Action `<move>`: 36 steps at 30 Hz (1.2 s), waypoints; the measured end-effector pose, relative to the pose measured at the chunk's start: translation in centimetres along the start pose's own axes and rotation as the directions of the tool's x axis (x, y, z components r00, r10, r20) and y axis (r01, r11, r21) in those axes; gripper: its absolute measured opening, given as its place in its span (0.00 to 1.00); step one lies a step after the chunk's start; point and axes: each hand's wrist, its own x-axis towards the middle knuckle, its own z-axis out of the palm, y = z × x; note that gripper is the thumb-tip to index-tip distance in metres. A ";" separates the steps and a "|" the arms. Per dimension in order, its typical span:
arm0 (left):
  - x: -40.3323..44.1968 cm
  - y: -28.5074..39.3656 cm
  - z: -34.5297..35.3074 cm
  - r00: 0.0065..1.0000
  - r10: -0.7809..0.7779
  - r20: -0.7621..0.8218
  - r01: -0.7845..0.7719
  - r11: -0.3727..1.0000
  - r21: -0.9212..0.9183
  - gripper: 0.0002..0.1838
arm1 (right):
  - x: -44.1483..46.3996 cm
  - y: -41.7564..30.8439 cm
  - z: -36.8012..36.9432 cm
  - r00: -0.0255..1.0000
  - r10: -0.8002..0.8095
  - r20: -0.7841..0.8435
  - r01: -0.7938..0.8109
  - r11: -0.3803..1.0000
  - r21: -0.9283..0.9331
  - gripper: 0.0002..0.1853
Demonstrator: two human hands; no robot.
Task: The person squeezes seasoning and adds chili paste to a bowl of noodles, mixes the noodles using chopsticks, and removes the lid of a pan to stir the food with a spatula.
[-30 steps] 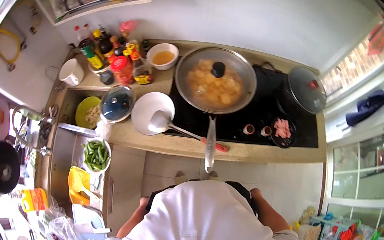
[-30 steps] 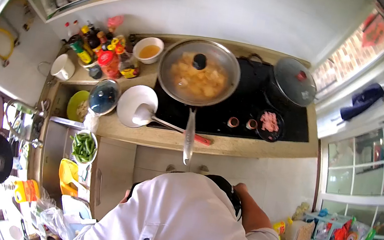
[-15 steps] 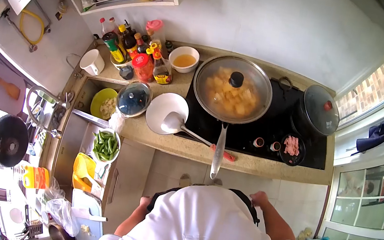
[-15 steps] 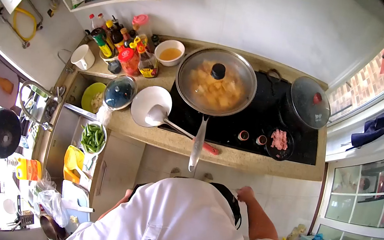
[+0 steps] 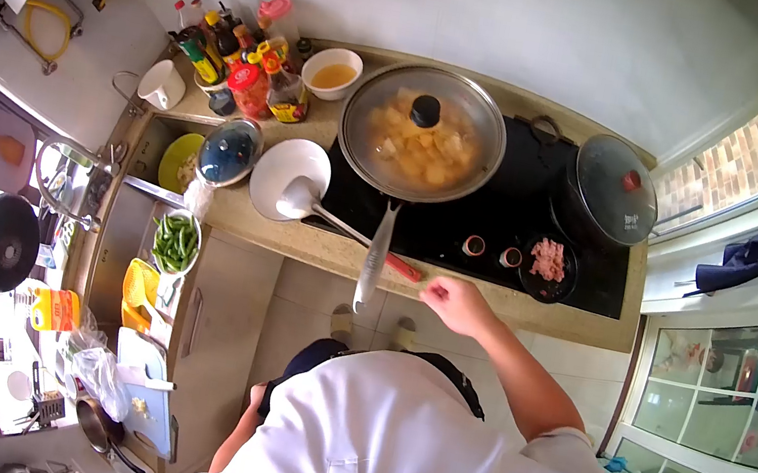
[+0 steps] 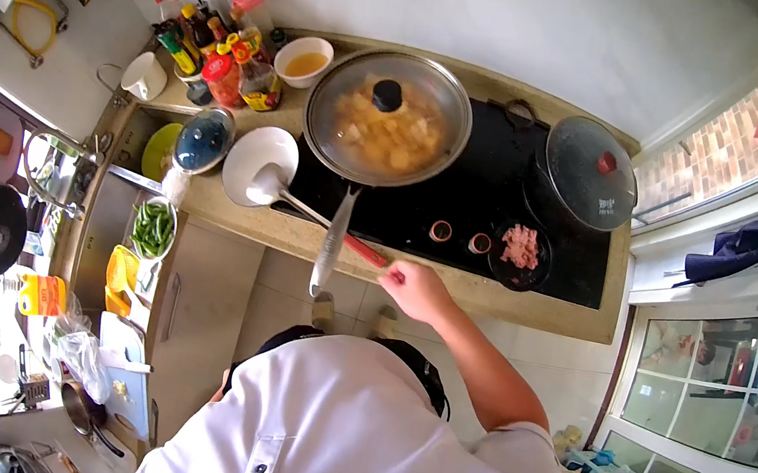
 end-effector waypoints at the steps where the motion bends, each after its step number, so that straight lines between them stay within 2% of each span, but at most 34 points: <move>1: -0.9 -1.4 0.3 1.000 -0.022 -0.001 0.022 1.000 0.010 0.18 | 0.4 -0.2 0.1 1.000 0.010 0.007 -0.010 1.000 0.002 0.16; 4: -3.7 -3.4 1.1 0.997 -0.072 0.006 0.071 0.997 0.036 0.17 | 0.4 -0.4 1.2 0.999 -0.019 -0.029 0.019 1.000 -0.020 0.15; 10: -6.9 -2.9 1.2 0.995 -0.088 0.046 0.085 0.995 0.055 0.16 | -2.3 1.0 3.3 0.999 -0.013 0.052 0.014 1.000 -0.013 0.14; 13: -7.5 -2.0 0.6 0.995 -0.077 0.070 0.074 0.996 0.048 0.16 | -3.6 2.0 3.8 0.999 0.010 0.041 -0.008 0.999 -0.037 0.14; 17: -8.2 -0.1 -0.6 0.991 -0.050 0.122 0.047 0.998 0.029 0.15 | -6.2 1.8 4.0 0.993 0.115 -0.005 -0.115 0.989 -0.095 0.13; 21: -9.9 3.9 -1.4 0.991 -0.030 0.127 0.040 0.996 -0.074 0.14 | -9.0 1.1 4.1 0.985 0.162 -0.059 -0.169 0.976 -0.134 0.14; 23: -9.3 3.5 -0.5 0.992 -0.042 0.123 0.061 0.985 -0.161 0.11 | -10.4 1.2 4.5 0.983 0.162 -0.081 -0.172 0.976 -0.135 0.13; 25: -8.8 2.5 -0.3 0.961 -0.184 0.205 0.239 0.927 -0.288 0.14 | -10.7 1.1 4.5 0.987 0.138 -0.076 -0.148 0.980 -0.137 0.13; 26: -9.0 1.9 0.1 0.964 -0.208 0.168 0.252 0.914 -0.318 0.18 | -10.8 1.1 4.4 0.988 0.130 -0.078 -0.139 0.982 -0.126 0.13; 27: -8.9 1.0 0.6 0.967 -0.206 0.148 0.245 0.908 -0.339 0.17 | -10.8 1.1 4.2 0.989 0.123 -0.081 -0.131 0.985 -0.112 0.12; 30: -8.6 -3.7 2.6 0.994 -0.102 0.050 0.110 0.972 -0.206 0.16 | -9.2 0.1 2.7 0.995 0.046 -0.094 -0.055 0.994 -0.092 0.13; 33: -8.7 -9.2 5.1 0.995 0.093 -0.025 -0.089 0.986 0.143 0.16 | -7.3 -2.5 0.1 0.991 -0.012 -0.133 0.003 0.997 -0.071 0.12; 35: -10.1 -11.0 6.1 0.970 0.239 -0.036 -0.206 0.897 0.390 0.16 | -5.8 -3.7 -1.9 0.989 -0.040 -0.141 0.033 0.998 -0.049 0.11; 36: -11.2 -10.9 6.6 0.988 0.143 -0.055 -0.119 0.941 0.318 0.16 | -5.2 -3.9 -2.9 0.984 -0.095 -0.153 0.086 0.994 -0.067 0.11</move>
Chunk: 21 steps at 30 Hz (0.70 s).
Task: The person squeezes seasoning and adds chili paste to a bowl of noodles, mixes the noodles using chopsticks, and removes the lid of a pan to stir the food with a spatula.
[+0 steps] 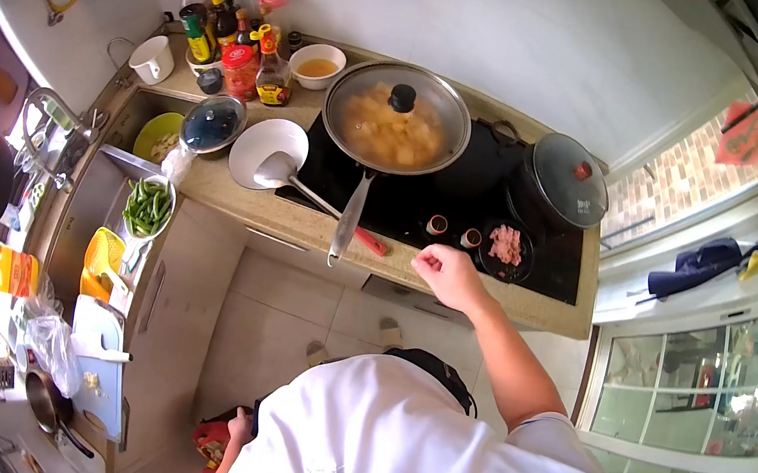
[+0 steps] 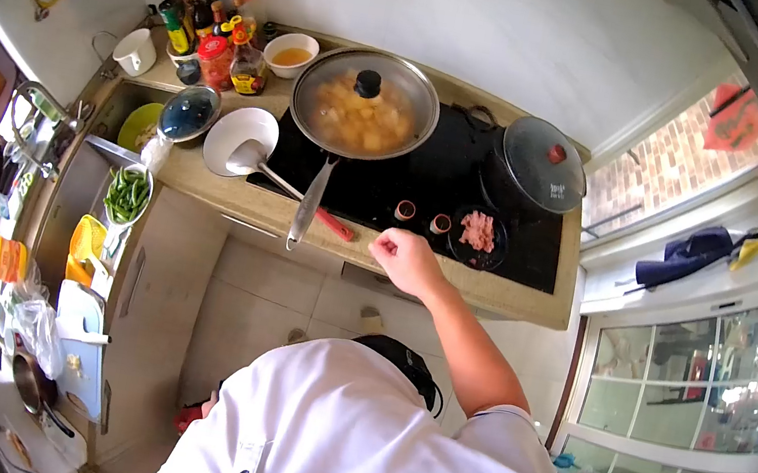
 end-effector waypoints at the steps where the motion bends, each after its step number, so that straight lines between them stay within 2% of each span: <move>1: -1.1 0.8 0.4 0.993 -0.116 0.019 0.118 0.986 -0.115 0.16 | 0.9 0.3 -0.9 0.999 -0.037 0.010 0.037 0.999 -0.004 0.11; 3: -3.3 2.6 1.4 0.958 -0.282 0.052 0.286 0.922 -0.261 0.16 | 2.3 -0.2 -3.1 0.997 -0.073 0.013 0.073 0.997 0.020 0.11; 5: -5.5 4.5 2.5 0.929 -0.365 0.061 0.365 0.872 -0.327 0.16 | 4.1 0.0 -5.2 0.989 -0.148 0.010 0.148 0.989 -0.010 0.10; 7: -7.4 6.6 3.6 0.907 -0.417 0.063 0.409 0.833 -0.371 0.16 | 6.6 0.4 -7.3 0.978 -0.203 0.036 0.203 0.979 0.004 0.11; 8: -8.2 7.6 4.2 0.897 -0.437 0.065 0.427 0.816 -0.390 0.16 | 7.8 0.2 -8.5 0.984 -0.166 0.067 0.167 0.986 0.000 0.11; 12: -10.8 12.1 6.4 0.854 -0.515 0.069 0.486 0.746 -0.455 0.17 | 14.6 0.9 -11.0 0.936 -0.345 0.077 0.351 0.931 -0.103 0.12; 13: -11.4 13.0 7.0 0.847 -0.527 0.068 0.494 0.734 -0.465 0.17 | 16.2 0.2 -11.5 0.941 -0.320 0.113 0.334 0.933 -0.136 0.14; 15: -12.5 14.6 7.8 0.833 -0.548 0.070 0.508 0.709 -0.489 0.17 | 20.6 1.0 -11.1 0.892 -0.440 0.108 0.452 0.859 -0.240 0.15; 17: -13.4 15.8 8.4 0.822 -0.565 0.074 0.518 0.688 -0.508 0.17 | 23.6 -0.2 -10.8 0.908 -0.399 0.128 0.418 0.840 -0.345 0.17; 18: -13.9 16.3 8.7 0.815 -0.574 0.077 0.526 0.678 -0.514 0.17 | 26.4 0.8 -10.0 0.875 -0.469 0.122 0.473 0.772 -0.424 0.18; 19: -14.3 16.7 8.9 0.809 -0.583 0.077 0.531 0.668 -0.522 0.17 | 27.7 0.3 -9.7 0.867 -0.479 0.134 0.488 0.767 -0.416 0.18; 21: -14.8 17.2 9.4 0.798 -0.596 0.084 0.541 0.650 -0.534 0.17 | 29.7 -0.5 -8.9 0.913 -0.400 0.083 0.385 0.773 -0.504 0.22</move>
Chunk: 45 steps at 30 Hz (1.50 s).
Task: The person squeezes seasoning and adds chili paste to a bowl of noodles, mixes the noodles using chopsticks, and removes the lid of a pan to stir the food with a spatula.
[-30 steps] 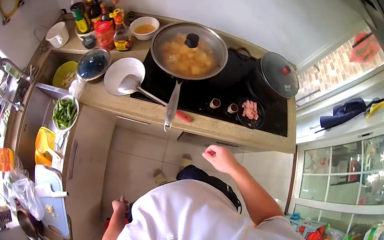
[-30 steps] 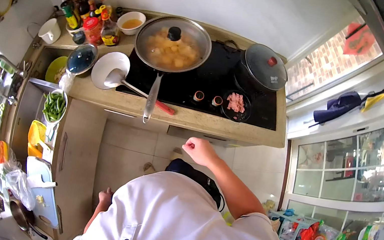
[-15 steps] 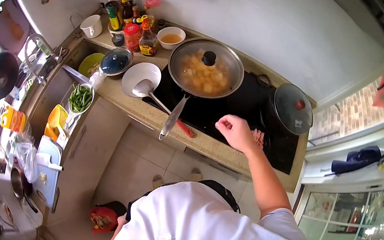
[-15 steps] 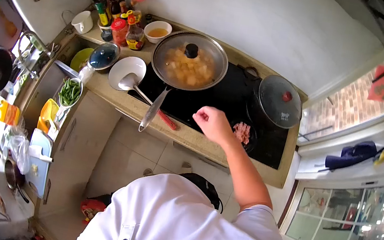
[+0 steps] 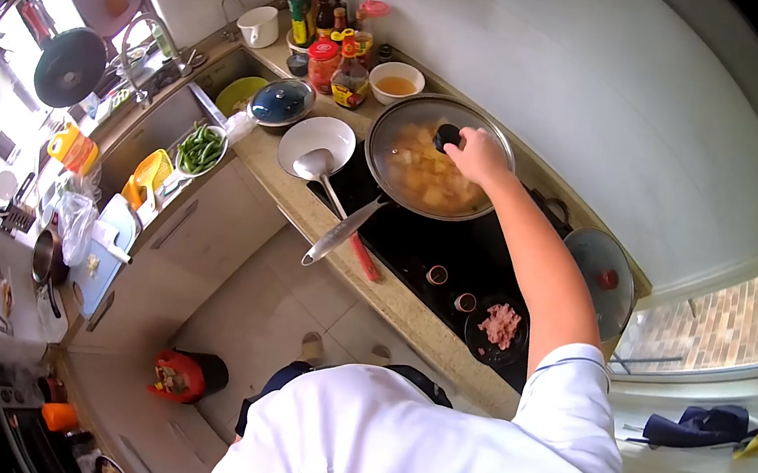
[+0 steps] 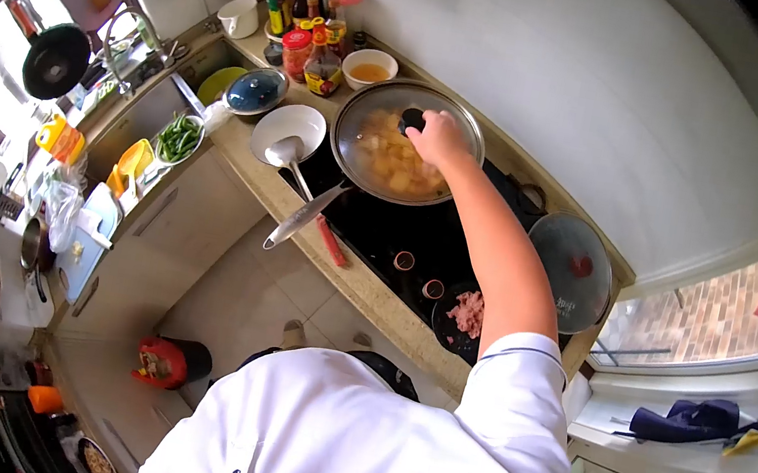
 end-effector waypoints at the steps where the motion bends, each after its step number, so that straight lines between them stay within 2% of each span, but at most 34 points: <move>1: -0.3 -0.1 0.2 1.000 -0.007 -0.003 0.007 1.000 -0.006 0.17 | 0.8 -0.1 0.2 0.998 0.035 0.045 -0.035 0.999 0.003 0.29; 2: -0.5 -0.2 0.3 1.000 -0.012 0.000 0.012 1.000 -0.010 0.17 | 1.7 -0.1 0.4 0.999 0.024 0.046 -0.025 1.000 0.006 0.29; 4: -0.9 -0.6 0.5 1.000 -0.029 -0.001 0.029 0.999 -0.019 0.17 | 3.0 -0.6 0.6 0.985 0.059 0.159 -0.043 0.994 -0.103 0.36; 9: -1.1 -1.5 0.9 0.998 -0.058 0.011 0.058 0.998 -0.033 0.17 | 5.1 -1.3 0.4 0.949 0.122 0.292 -0.051 0.969 -0.240 0.31; 13: -0.8 -1.7 0.8 0.998 -0.063 0.021 0.064 0.997 -0.030 0.17 | 6.5 -1.0 0.6 0.937 0.104 0.333 -0.006 0.960 -0.281 0.34; 15: -0.7 -1.9 0.7 0.998 -0.066 0.025 0.066 0.997 -0.029 0.17 | 7.1 -1.1 0.4 0.911 0.084 0.403 0.045 0.953 -0.300 0.34; 28: 0.0 -2.0 0.2 0.997 -0.067 0.041 0.068 0.997 -0.022 0.17 | 8.1 -2.8 -0.5 0.867 0.133 0.480 0.061 0.928 -0.367 0.34; 30: 0.2 -2.0 0.2 0.997 -0.068 0.044 0.069 0.997 -0.023 0.17 | 8.3 -3.1 -0.6 0.823 0.232 0.518 -0.011 0.919 -0.394 0.35; 36: 0.3 -1.9 0.2 0.997 -0.065 0.050 0.066 0.998 -0.013 0.17 | 9.8 -2.9 0.3 0.772 0.286 0.567 0.005 0.890 -0.456 0.36; 45: 0.1 -2.2 0.2 0.996 -0.072 0.052 0.072 0.997 -0.013 0.17 | 9.4 -3.5 -0.2 0.787 0.273 0.554 0.021 0.885 -0.466 0.34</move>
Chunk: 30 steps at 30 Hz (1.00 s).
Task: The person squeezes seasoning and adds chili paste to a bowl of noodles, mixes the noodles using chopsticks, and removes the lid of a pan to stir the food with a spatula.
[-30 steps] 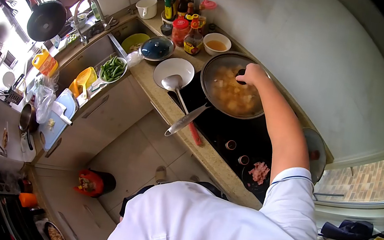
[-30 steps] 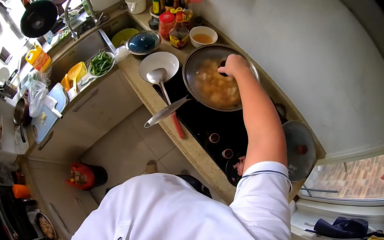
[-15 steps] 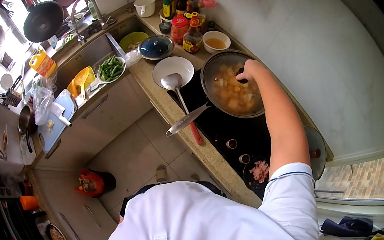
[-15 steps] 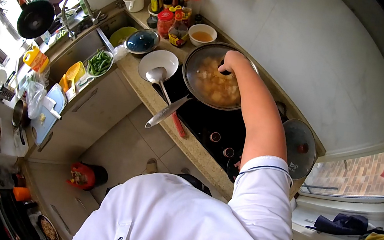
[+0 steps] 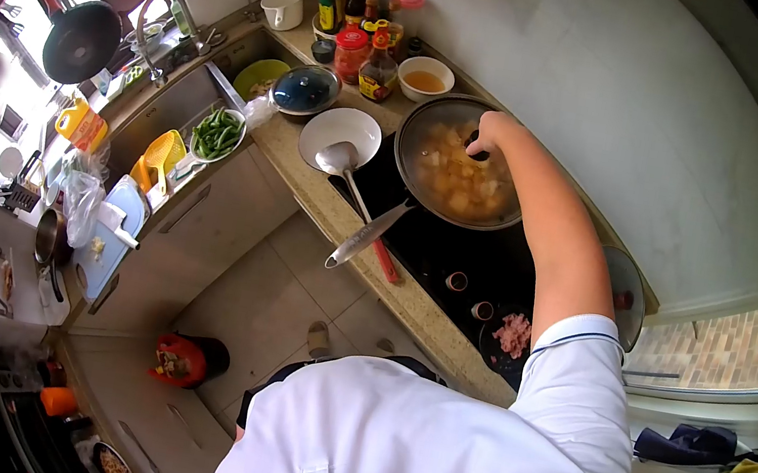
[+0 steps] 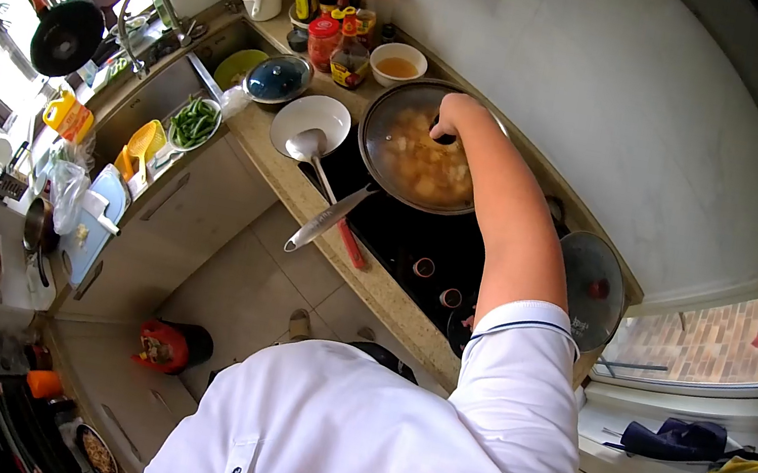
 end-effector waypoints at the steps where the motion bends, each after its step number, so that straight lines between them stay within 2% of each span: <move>1: 0.0 0.0 0.0 1.000 0.000 0.002 0.000 1.000 -0.002 0.17 | -0.1 0.0 0.0 1.000 -0.001 0.000 0.001 1.000 0.000 0.34; 12: -0.2 -0.3 0.0 1.000 -0.014 0.000 0.014 1.000 -0.013 0.17 | 0.1 -0.7 -0.3 0.998 -0.043 0.038 0.047 0.994 -0.102 0.32; 30: 0.1 -0.2 -0.3 1.000 -0.005 0.003 0.005 1.000 -0.012 0.17 | -0.7 -1.0 -0.5 0.999 -0.011 0.053 0.015 0.998 -0.068 0.30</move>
